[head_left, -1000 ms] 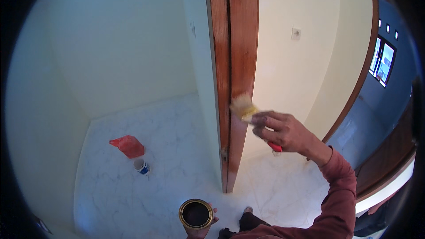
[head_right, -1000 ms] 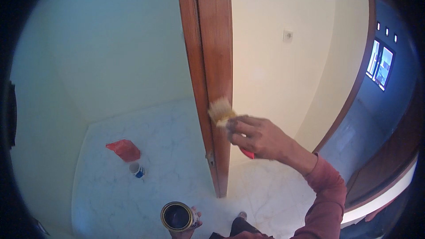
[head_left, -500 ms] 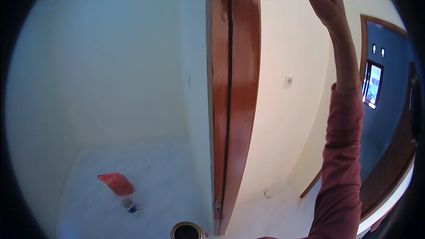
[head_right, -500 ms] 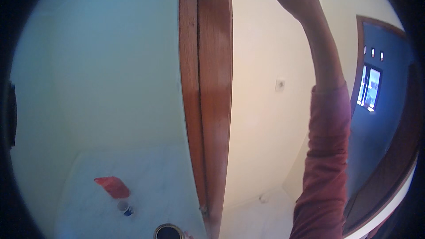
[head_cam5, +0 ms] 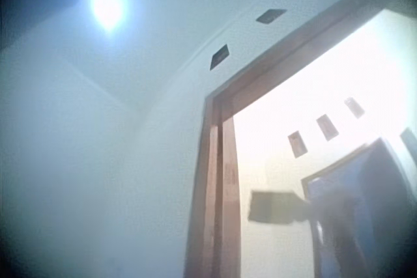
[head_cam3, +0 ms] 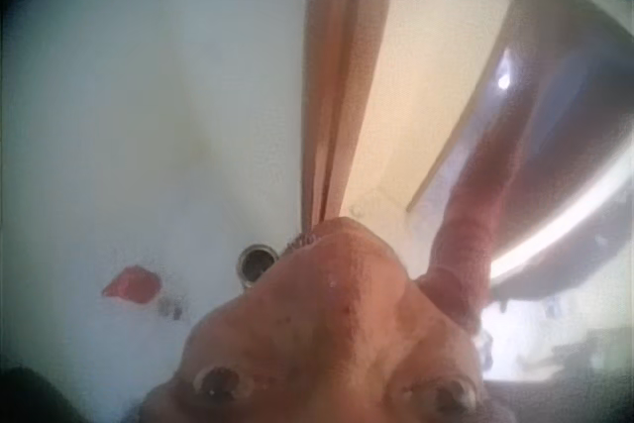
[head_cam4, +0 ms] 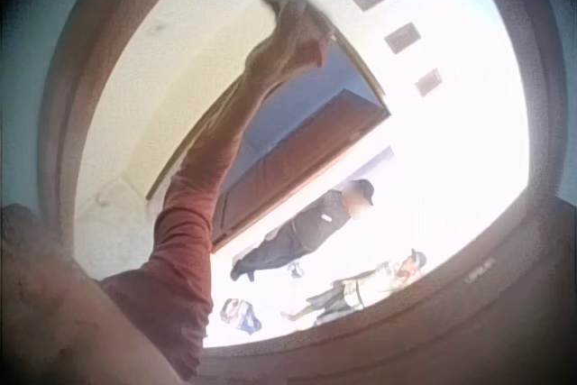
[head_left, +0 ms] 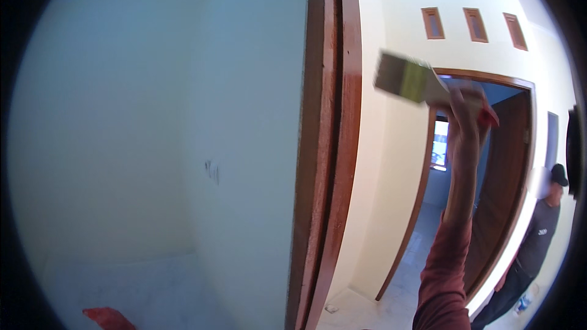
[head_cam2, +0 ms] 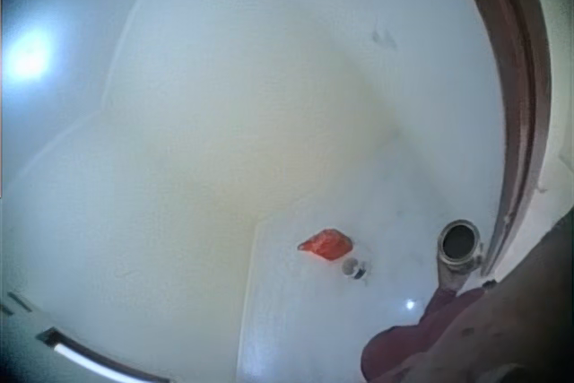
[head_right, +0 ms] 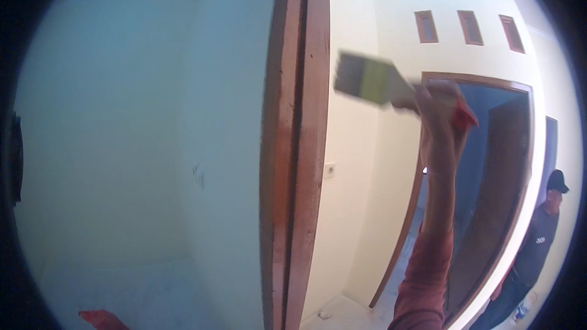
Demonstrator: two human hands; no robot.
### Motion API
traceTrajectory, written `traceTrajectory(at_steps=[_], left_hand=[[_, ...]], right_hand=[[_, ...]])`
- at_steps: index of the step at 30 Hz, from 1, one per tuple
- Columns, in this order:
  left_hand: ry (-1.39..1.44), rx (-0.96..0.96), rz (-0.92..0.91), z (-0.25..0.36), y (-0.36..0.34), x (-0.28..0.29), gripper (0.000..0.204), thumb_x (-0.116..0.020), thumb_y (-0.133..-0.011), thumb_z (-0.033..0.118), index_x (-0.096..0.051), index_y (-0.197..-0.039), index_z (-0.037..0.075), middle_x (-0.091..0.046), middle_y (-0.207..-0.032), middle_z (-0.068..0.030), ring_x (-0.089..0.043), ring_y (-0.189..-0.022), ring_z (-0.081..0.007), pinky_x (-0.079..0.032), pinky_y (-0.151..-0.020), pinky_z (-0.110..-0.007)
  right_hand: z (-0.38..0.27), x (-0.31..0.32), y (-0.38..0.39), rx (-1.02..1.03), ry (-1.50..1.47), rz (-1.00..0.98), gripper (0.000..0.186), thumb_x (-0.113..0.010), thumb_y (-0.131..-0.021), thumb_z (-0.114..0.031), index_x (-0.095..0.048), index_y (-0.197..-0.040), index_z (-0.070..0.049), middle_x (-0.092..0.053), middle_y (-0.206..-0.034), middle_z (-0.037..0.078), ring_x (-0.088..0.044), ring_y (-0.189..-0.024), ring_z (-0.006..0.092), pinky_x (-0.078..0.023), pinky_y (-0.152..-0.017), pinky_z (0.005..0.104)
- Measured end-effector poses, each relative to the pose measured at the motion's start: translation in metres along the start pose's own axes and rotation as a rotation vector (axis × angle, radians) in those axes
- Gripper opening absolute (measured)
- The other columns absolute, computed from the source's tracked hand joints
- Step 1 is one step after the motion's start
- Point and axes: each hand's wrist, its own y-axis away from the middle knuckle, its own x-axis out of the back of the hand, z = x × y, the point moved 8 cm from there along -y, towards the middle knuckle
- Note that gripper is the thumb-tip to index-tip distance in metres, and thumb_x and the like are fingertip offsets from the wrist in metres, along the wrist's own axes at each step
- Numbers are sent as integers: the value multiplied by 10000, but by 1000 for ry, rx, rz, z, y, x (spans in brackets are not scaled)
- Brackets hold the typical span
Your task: The person paints the wooden door frame using a brush and a can of dark stain. They repeatedly dip the brush into the can and apply the stain to the vertical and horizontal sections of the frame.
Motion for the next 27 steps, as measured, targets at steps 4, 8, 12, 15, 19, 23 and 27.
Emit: traceTrajectory(at_steps=[4,8,12,15,19,23,27], left_hand=[[-22,121,-60,29,-5,6,710,-535,-989,650,-573,-1446,108,-563,-1470,-241,-526,-1342,-484,-495,-1017,-664],[-40,233,-108,43,-12,4,712,-532,-989,654,-575,-1446,111,-565,-1468,-239,-522,-1346,-486,-491,-1020,-669],[-47,307,-130,50,-2,8,714,-528,-988,659,-576,-1446,113,-567,-1467,-238,-518,-1351,-488,-487,-1023,-674],[-40,373,-156,51,3,10,716,-526,-987,663,-577,-1446,116,-568,-1466,-236,-515,-1355,-489,-484,-1025,-678],[-22,462,-208,43,19,12,718,-523,-986,668,-579,-1445,119,-570,-1464,-235,-512,-1359,-491,-480,-1028,-683],[53,574,-315,25,37,1,720,-519,-985,673,-581,-1445,122,-572,-1462,-233,-508,-1364,-493,-476,-1031,-688],[166,672,-346,14,59,-19,734,-523,-979,678,-569,-1459,124,-568,-1471,-220,-507,-1364,-497,-480,-1023,-682]], right_hand=[[-19,45,100,-241,-99,270,156,-682,-1022,-185,-627,-1099,-61,-649,-1080,71,-695,-917,182,-618,-705,334],[-53,66,191,-478,-147,393,255,-641,-1062,-298,-604,-1163,-67,-659,-1082,47,-698,-942,164,-612,-737,303],[-95,56,253,-542,-45,526,329,-653,-1044,-395,-635,-1140,-80,-707,-1089,75,-720,-1044,150,-635,-845,287],[-121,60,271,-585,10,480,272,-620,-1071,-279,-583,-1216,-52,-697,-1171,127,-720,-1084,206,-636,-904,360],[-150,36,281,-693,9,418,281,-613,-1032,-134,-544,-1285,-35,-692,-1130,124,-723,-1044,221,-630,-906,379],[-165,7,284,-915,167,341,427,-728,-924,-140,-533,-1288,-31,-660,-1057,122,-705,-959,227,-608,-828,378],[-175,-16,304,-1061,229,328,440,-757,-908,-158,-517,-1257,-37,-642,-1074,129,-687,-1007,245,-608,-826,401]])
